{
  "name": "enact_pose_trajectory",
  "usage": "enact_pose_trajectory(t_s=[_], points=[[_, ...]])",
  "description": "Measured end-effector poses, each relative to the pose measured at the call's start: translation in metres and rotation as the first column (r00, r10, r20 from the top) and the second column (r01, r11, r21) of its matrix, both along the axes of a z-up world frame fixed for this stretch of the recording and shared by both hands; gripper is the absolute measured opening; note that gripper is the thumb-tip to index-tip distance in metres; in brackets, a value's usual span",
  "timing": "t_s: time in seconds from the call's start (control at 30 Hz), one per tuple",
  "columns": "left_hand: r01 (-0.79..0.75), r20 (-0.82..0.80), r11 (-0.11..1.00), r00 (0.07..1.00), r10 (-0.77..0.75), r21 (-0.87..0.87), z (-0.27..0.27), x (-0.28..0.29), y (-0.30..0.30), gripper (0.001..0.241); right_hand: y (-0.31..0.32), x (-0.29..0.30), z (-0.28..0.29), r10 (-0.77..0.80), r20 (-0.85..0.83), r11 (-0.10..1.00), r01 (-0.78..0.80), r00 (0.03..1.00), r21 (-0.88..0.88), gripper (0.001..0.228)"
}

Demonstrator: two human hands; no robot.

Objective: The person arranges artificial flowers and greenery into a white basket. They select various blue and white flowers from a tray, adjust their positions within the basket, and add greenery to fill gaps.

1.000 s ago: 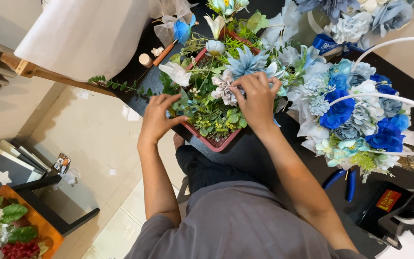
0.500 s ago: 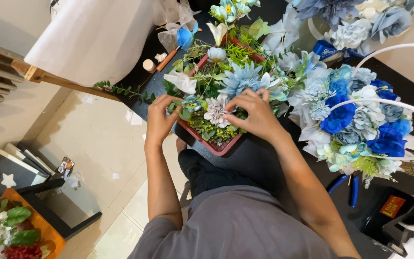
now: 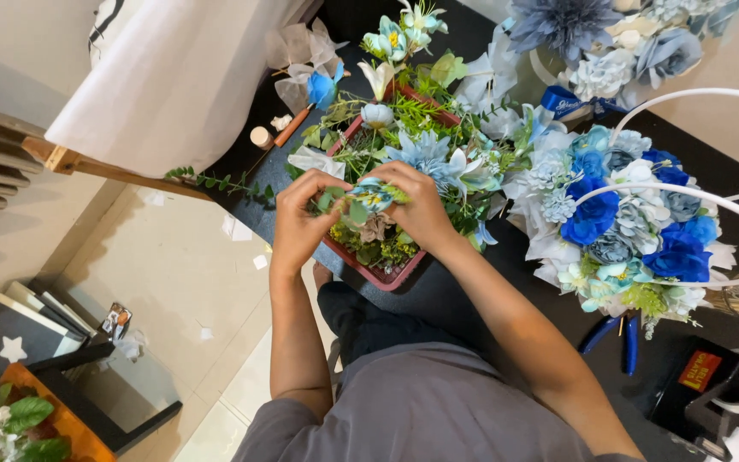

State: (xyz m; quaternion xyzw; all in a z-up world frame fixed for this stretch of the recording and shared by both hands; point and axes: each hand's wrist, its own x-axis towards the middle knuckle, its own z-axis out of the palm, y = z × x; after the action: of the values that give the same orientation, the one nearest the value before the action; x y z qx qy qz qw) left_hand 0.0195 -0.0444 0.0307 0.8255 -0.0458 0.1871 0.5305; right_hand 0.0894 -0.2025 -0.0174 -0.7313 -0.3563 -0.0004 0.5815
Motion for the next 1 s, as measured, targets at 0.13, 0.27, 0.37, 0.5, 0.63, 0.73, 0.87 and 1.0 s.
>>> enact_pose_trajectory(t_s=[0.13, 0.27, 0.37, 0.5, 0.63, 0.73, 0.87, 1.0], points=[[0.025, 0.005, 0.994, 1.0, -0.025, -0.107, 0.004, 0.004, -0.006, 0.012, -0.008, 0.002, 0.006, -0.005, -0.057, 0.996, 0.009, 0.998, 0.085, 0.032], [0.064, 0.041, 0.986, 0.997, -0.059, -0.156, -0.006, 0.006, -0.005, 0.006, -0.01, -0.002, 0.042, -0.036, -0.214, 0.979, 0.077, 0.976, 0.19, 0.007], [0.114, 0.054, 0.964, 0.993, -0.104, -0.239, -0.007, 0.009, -0.009, 0.008, -0.015, 0.003, 0.017, -0.031, -0.378, 0.944, 0.152, 0.925, 0.294, 0.006], [0.228, 0.065, 0.908, 0.974, -0.219, -0.352, -0.013, 0.011, -0.019, 0.05, -0.023, 0.009, -0.011, 0.075, -0.52, 0.882, 0.187, 0.851, 0.432, 0.009], [0.198, 0.045, 0.927, 0.98, -0.194, -0.319, -0.015, 0.017, -0.032, 0.043, -0.033, 0.003, 0.036, -0.027, -0.417, 0.921, 0.185, 0.909, 0.343, 0.014], [0.147, 0.034, 0.941, 0.989, -0.143, -0.305, -0.016, 0.023, -0.043, 0.028, -0.037, 0.003, 0.039, -0.074, -0.364, 0.947, 0.18, 0.928, 0.267, 0.01], [0.177, 0.117, 0.942, 0.982, -0.149, -0.285, -0.017, 0.031, -0.053, 0.02, -0.047, -0.002, 0.015, -0.191, -0.221, 0.957, 0.232, 0.956, 0.177, 0.013], [0.257, 0.225, 0.938, 0.952, -0.205, -0.232, -0.008, 0.036, -0.067, 0.012, -0.067, -0.001, -0.025, -0.345, -0.024, 0.936, 0.346, 0.938, 0.06, 0.019]])
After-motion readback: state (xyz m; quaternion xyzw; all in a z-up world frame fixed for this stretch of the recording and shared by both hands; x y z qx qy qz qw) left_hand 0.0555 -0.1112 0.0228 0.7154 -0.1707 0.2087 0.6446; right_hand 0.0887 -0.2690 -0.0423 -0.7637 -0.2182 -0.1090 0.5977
